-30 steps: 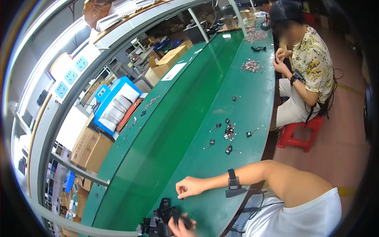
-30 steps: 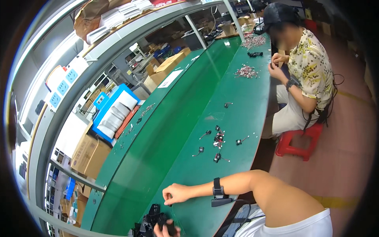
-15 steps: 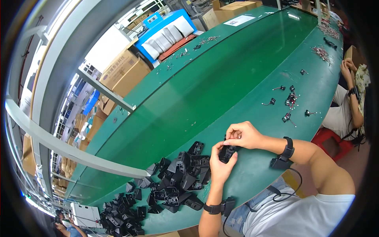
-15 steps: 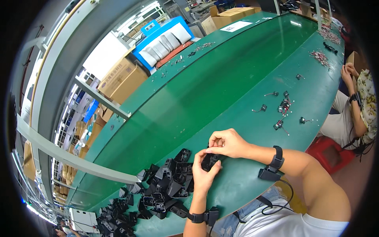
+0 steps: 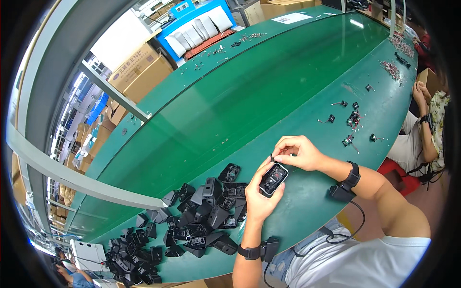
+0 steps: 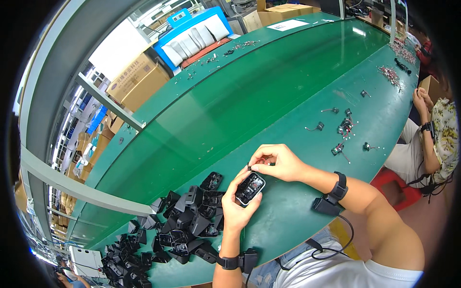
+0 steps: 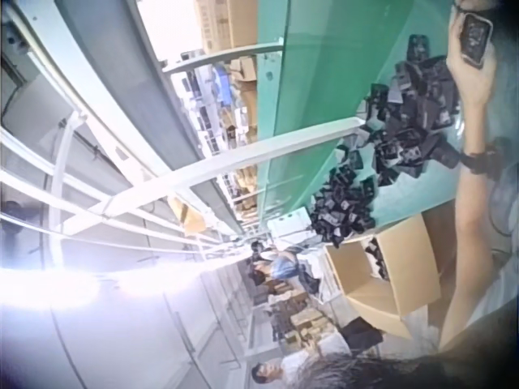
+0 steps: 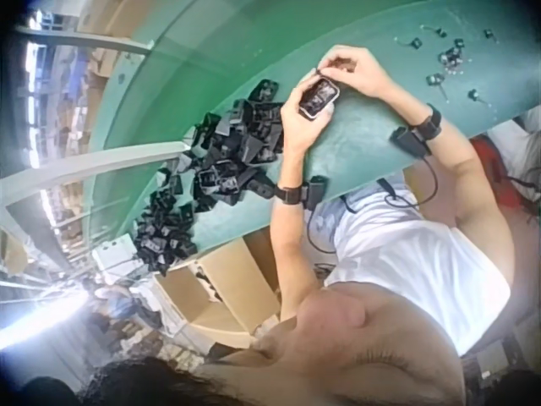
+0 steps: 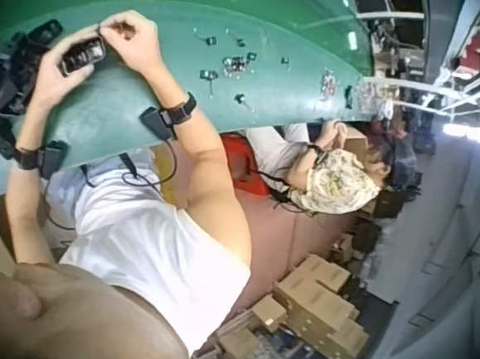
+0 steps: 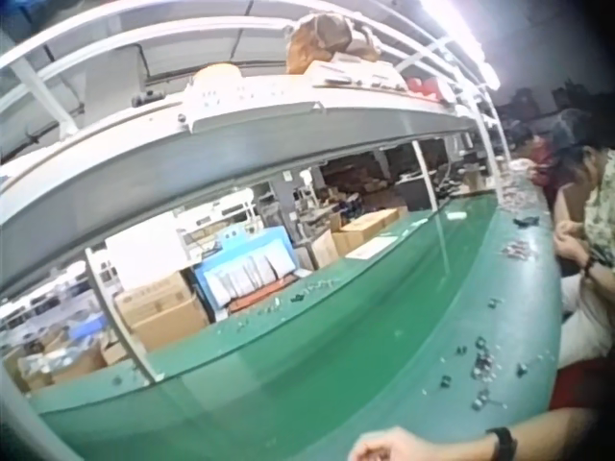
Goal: The person assembles small black electronic devices by hand at a green workbench. They pick up a black plastic casing, insert a small circuit board with wires, and place the completed unit on the table. The process is repeated for multiple units throughout the clip.
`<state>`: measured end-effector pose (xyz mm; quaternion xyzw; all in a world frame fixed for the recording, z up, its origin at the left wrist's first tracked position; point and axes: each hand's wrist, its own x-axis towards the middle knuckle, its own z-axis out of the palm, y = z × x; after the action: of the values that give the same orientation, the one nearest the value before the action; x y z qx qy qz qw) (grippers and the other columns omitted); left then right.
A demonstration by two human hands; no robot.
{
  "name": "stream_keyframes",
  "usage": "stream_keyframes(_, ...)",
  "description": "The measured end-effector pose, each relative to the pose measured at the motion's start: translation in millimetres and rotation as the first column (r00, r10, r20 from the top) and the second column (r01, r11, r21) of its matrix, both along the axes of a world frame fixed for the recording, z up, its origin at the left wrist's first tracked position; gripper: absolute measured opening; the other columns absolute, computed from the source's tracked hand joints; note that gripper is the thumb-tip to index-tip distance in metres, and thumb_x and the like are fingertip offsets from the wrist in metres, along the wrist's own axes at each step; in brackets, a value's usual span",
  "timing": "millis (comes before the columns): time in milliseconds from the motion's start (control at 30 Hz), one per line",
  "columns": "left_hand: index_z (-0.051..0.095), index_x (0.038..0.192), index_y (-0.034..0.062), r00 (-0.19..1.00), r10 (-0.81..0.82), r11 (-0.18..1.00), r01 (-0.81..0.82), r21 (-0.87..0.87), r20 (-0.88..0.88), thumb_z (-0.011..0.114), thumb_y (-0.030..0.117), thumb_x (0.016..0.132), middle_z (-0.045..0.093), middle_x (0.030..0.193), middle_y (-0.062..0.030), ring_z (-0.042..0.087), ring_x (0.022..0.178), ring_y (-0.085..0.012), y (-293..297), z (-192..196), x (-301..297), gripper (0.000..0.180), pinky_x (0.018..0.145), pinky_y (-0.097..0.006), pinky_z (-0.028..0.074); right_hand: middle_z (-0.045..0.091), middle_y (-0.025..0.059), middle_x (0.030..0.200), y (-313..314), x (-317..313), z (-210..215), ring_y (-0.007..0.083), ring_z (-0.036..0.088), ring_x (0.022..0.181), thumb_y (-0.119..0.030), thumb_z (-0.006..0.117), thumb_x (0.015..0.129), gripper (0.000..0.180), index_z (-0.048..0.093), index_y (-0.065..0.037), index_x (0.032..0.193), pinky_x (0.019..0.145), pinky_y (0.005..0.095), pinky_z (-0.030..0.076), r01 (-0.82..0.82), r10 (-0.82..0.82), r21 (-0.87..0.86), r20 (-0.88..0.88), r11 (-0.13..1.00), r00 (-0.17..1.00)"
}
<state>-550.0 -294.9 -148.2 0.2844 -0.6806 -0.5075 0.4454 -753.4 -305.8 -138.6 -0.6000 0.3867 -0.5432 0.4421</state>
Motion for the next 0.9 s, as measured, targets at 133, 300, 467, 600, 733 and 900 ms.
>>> stream_keyframes(133, 0.056, 0.128, -0.0034, 1.000, 0.006, 0.996, -0.006, -0.090, 0.007, 0.073, -0.002, 0.075, 0.050, 0.143, -0.0203, 0.053, 0.129, -0.0263, -2.2, 3.5, -1.0, 0.056, 0.109, -0.038, 0.041, 0.070, 0.0051, 0.098, 1.5, 1.1, -0.1, 0.0118, 0.065, 0.088, -0.008, 0.072, 0.089, 0.012, 0.070, 0.000, 0.099, 0.078, 0.0247, 0.052, -0.057, 0.015, 0.189, 0.218, 0.980, 0.976)
stream_keyframes(300, 0.051, 0.124, -0.0003, 0.995, 0.081, 0.997, -0.080, -0.024, 0.056, 0.076, 0.001, 0.075, 0.058, 0.123, -0.0149, 0.058, 0.114, -0.0212, 2.5, 11.5, 2.2, 0.055, 0.100, -0.035, 0.046, 0.071, 0.0056, 0.095, 5.3, -2.0, 12.6, 0.0130, 0.066, 0.087, -0.005, 0.074, 0.085, 0.013, 0.070, -0.001, 0.097, 0.079, 0.0281, 0.054, 0.068, -0.079, 0.122, 0.087, 0.990, 0.993)
stream_keyframes(467, 0.046, 0.126, 0.0005, 1.000, -0.018, 0.999, 0.018, -0.029, -0.017, 0.080, 0.001, 0.077, 0.059, 0.119, -0.0125, 0.060, 0.107, -0.0180, -9.2, -0.1, 10.0, 0.060, 0.097, -0.033, 0.049, 0.072, 0.0069, 0.089, 12.5, -3.3, 31.0, 0.0219, 0.067, 0.084, 0.000, 0.076, 0.076, 0.014, 0.071, -0.005, 0.089, 0.077, 0.0330, 0.055, -0.050, -0.119, -0.450, -0.338, 0.891, 0.933)
stream_keyframes(600, 0.047, 0.133, 0.0001, 0.972, -0.091, 0.937, 0.157, 0.313, -0.214, 0.080, -0.001, 0.077, 0.058, 0.121, -0.0109, 0.059, 0.111, -0.0184, -4.1, 17.2, 13.6, 0.065, 0.096, -0.033, 0.050, 0.072, 0.0052, 0.088, 18.4, -3.0, 37.4, 0.0233, 0.067, 0.083, 0.001, 0.076, 0.072, 0.016, 0.071, -0.006, 0.085, 0.073, 0.0342, 0.055, -0.154, -0.080, -0.535, -0.389, 0.831, 0.918)
stream_keyframes(733, 0.044, 0.139, -0.0014, 0.966, -0.164, 0.925, 0.222, 0.308, -0.201, 0.080, 0.000, 0.077, 0.058, 0.125, -0.0119, 0.059, 0.112, -0.0190, -10.0, 16.3, 23.3, 0.071, 0.096, -0.034, 0.051, 0.072, 0.0044, 0.088, 23.3, -2.9, 49.2, 0.0221, 0.066, 0.080, 0.003, 0.077, 0.070, 0.018, 0.070, -0.007, 0.083, 0.070, 0.0324, 0.054, -0.151, -0.082, -0.565, -0.366, 0.811, 0.927)
stream_keyframes(900, 0.032, 0.152, -0.0008, 0.943, -0.244, 0.872, 0.316, 0.374, -0.226, 0.080, 0.008, 0.079, 0.060, 0.123, -0.0128, 0.060, 0.112, -0.0187, -9.3, 20.0, 26.3, 0.088, 0.098, -0.034, 0.049, 0.071, 0.0043, 0.088, 28.3, -1.8, 52.7, 0.0222, 0.066, 0.078, 0.005, 0.076, 0.068, 0.019, 0.069, -0.006, 0.082, 0.069, 0.0323, 0.055, -0.179, -0.129, -0.616, -0.422, 0.767, 0.897)
